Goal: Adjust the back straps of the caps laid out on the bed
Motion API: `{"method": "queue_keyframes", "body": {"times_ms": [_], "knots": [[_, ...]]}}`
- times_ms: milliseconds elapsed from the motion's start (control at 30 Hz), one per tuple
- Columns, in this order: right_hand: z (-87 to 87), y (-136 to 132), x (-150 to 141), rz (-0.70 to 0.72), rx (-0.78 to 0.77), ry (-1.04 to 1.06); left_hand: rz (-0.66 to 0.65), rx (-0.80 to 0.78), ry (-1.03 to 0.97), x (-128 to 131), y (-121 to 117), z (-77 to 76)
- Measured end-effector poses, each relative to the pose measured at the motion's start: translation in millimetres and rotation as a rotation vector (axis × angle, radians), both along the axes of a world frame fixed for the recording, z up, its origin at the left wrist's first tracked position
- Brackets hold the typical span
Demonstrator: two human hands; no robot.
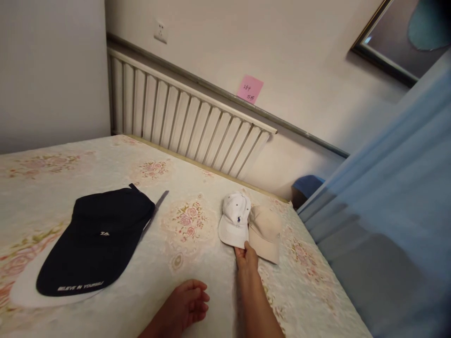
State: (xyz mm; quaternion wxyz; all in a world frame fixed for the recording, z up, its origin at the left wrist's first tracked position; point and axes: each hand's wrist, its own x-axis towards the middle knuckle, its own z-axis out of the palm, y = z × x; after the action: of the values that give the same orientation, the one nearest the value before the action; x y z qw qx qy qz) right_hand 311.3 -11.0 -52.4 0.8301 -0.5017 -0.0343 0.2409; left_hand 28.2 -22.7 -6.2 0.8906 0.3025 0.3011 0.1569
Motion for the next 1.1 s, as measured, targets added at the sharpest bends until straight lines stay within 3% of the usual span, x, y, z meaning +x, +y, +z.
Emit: {"method": "queue_keyframes", "body": {"times_ms": [333, 1100], "knots": [[4.6, -1.1, -8.7, -0.097, -0.02, 0.15, 0.001, 0.012, -0.006, -0.5, -0.6, -3.3], [3.8, -17.7, -31.3, -0.043, -0.001, 0.128, -0.002, 0.055, -0.032, -5.7, -1.2, -0.4]]}}
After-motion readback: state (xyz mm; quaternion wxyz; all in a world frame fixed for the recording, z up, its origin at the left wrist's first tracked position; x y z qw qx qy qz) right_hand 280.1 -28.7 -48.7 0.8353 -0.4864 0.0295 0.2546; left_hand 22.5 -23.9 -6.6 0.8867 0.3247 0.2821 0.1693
